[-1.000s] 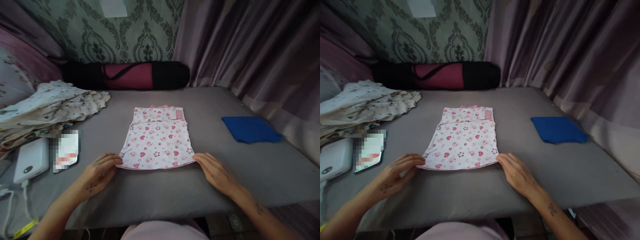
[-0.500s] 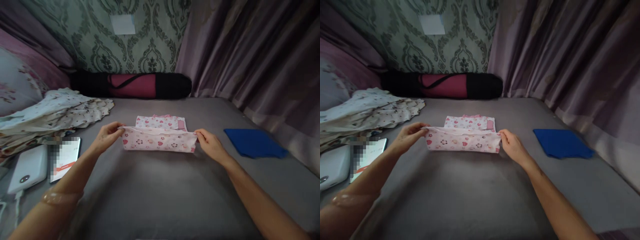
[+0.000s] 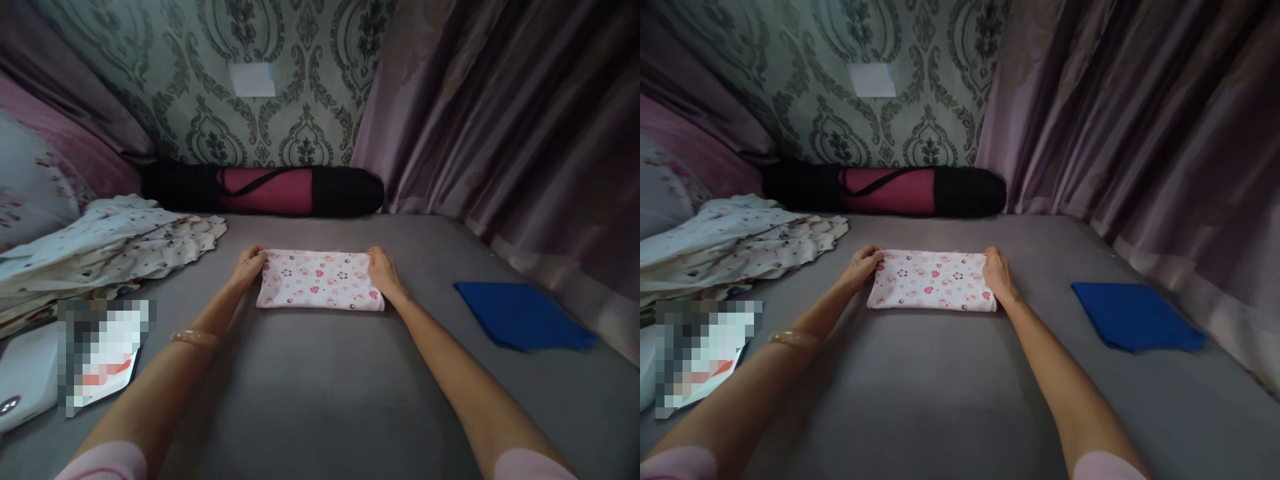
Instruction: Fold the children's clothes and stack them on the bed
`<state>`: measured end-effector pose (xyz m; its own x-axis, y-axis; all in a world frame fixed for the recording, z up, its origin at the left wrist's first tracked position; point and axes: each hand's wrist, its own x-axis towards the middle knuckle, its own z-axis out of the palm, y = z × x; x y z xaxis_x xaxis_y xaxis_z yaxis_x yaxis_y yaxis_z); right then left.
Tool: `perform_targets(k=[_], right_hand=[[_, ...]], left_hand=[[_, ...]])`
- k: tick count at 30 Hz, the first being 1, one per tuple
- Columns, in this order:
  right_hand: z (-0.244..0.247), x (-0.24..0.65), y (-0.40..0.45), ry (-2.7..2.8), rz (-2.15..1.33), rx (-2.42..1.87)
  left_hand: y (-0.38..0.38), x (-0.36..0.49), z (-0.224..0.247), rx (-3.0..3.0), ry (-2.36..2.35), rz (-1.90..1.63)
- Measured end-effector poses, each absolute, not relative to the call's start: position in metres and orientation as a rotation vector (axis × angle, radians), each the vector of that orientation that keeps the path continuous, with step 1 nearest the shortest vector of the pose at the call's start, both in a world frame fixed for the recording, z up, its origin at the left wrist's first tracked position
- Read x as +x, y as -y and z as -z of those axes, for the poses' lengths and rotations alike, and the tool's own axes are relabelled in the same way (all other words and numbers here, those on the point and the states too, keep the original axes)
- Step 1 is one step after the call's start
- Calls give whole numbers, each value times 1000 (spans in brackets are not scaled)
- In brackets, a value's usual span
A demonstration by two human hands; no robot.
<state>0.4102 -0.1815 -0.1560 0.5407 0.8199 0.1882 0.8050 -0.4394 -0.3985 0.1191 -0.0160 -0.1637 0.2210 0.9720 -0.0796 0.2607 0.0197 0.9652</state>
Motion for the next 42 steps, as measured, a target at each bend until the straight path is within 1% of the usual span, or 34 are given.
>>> perform_targets(k=[5, 8, 11, 14, 17, 21, 25, 29, 33, 38, 40, 42], right_hand=[[160, 410, 174, 1394, 33, -2428], [163, 411, 169, 1282, -4, -2500], [165, 418, 168, 1077, -150, -2465], [167, 430, 180, 991, -311, -2373], [171, 433, 208, 951, -416, -2290], [170, 416, 253, 978, -588, -2178], [155, 390, 276, 866, -846, -2000], [145, 377, 278, 798, -962, -1969], [148, 374, 275, 817, -949, -2090], [154, 374, 275, 742, -891, -2159], [154, 377, 275, 781, -868, -2238], [154, 380, 273, 915, -764, -2379]], left_hand=[[4, 130, 173, 1480, -1272, -903], [4, 134, 175, 1466, -1324, -898], [13, 128, 169, 1424, -1372, -878], [29, 108, 159, 1379, -1362, -803], [49, 81, 153, 1460, -1370, -605], [71, 54, 151, 1613, -1324, -370], [83, 51, 149, 1607, -1228, -343], [90, 55, 149, 1503, -1253, -288], [92, 56, 150, 1457, -1261, -228], [92, 58, 151, 1469, -1326, -236], [91, 58, 153, 1533, -1325, -238], [90, 58, 155, 1639, -1317, -262]])
